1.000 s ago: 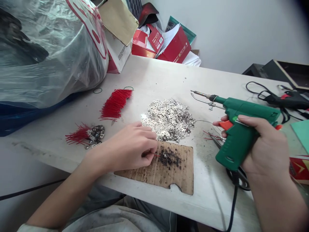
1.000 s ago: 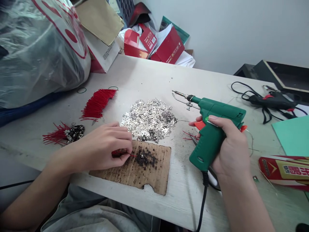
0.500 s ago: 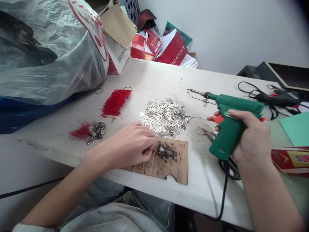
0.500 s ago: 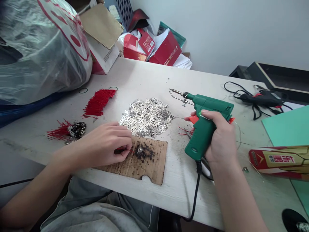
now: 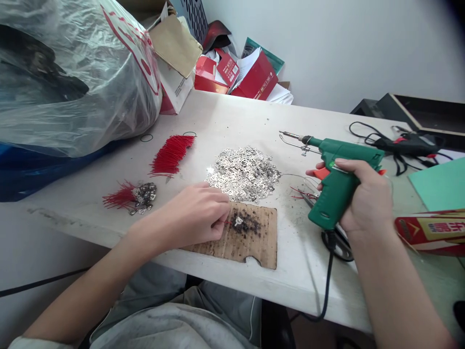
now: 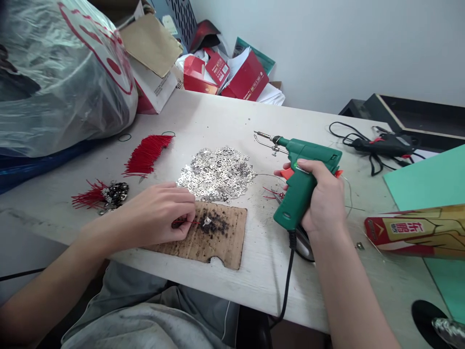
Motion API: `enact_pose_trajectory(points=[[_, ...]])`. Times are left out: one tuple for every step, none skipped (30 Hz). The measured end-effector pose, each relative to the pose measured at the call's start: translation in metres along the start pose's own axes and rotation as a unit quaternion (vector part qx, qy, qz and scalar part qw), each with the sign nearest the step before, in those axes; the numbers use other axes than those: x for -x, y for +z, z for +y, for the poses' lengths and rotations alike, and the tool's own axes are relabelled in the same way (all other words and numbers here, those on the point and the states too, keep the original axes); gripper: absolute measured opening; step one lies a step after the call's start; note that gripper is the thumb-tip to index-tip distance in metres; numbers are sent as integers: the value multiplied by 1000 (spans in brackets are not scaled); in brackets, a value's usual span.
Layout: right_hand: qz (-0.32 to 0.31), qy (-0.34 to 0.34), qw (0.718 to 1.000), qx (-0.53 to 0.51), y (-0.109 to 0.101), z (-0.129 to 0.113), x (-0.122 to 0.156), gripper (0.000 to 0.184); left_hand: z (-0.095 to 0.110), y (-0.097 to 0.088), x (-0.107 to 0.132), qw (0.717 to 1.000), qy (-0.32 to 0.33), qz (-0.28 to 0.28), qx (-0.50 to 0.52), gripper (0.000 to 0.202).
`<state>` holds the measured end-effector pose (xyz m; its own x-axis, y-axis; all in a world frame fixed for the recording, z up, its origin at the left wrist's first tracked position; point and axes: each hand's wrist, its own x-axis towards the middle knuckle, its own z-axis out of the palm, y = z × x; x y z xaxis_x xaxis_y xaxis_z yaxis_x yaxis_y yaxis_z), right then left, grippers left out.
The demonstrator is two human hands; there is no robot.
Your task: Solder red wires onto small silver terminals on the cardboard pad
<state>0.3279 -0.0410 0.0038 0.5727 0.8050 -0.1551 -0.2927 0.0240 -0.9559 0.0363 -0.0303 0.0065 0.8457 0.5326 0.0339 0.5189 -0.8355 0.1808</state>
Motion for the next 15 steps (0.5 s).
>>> enact_pose_trajectory(points=[[3, -1, 1000, 2, 0, 0, 0, 8, 1, 0, 0, 1000, 3, 9, 2, 16], [6, -4, 1000, 3, 0, 0, -1, 7, 3, 0, 1, 1000, 6, 25, 0, 15], [9, -6, 1000, 3, 1, 0, -1, 6, 5, 0, 2, 999, 8, 47, -6, 15], [11, -8, 1000, 4, 1, 0, -2, 5, 8, 1, 4, 997, 9, 69, -13, 16], [13, -9, 1000, 5, 1, 0, -2, 5, 11, 1, 6, 995, 8, 92, -24, 17], [14, -8, 1000, 7, 1, -1, -2, 6, 14, 2, 8, 993, 5, 112, -34, 18], [14, -4, 1000, 9, 0, -1, -2, 6, 18, 3, 11, 992, 2, 124, -38, 18], [14, 0, 1000, 11, 0, -1, -2, 7, 21, 4, 14, 991, 0, 132, -37, 19], [12, 4, 1000, 13, 0, -2, -3, 8, 24, 6, 17, 990, -2, 139, -31, 18], [11, 8, 1000, 14, -1, -2, -3, 9, 27, 8, 20, 989, -5, 146, -23, 17], [9, 10, 1000, 15, -1, -2, -3, 9, 30, 11, 23, 987, -6, 159, -16, 15], [7, 10, 1000, 14, -2, -2, -4, 9, 33, 14, 26, 984, -10, 176, -11, 12], [5, 8, 1000, 13, -2, -2, -4, 9, 35, 17, 29, 982, -15, 190, -8, 9], [3, 5, 1000, 12, -3, -1, -5, 9, 38, 21, 31, 978, -22, 206, -5, 8], [2, 4, 1000, 12, -3, -1, -6, 9, 41, 24, 34, 976, -30, 215, 0, 9]])
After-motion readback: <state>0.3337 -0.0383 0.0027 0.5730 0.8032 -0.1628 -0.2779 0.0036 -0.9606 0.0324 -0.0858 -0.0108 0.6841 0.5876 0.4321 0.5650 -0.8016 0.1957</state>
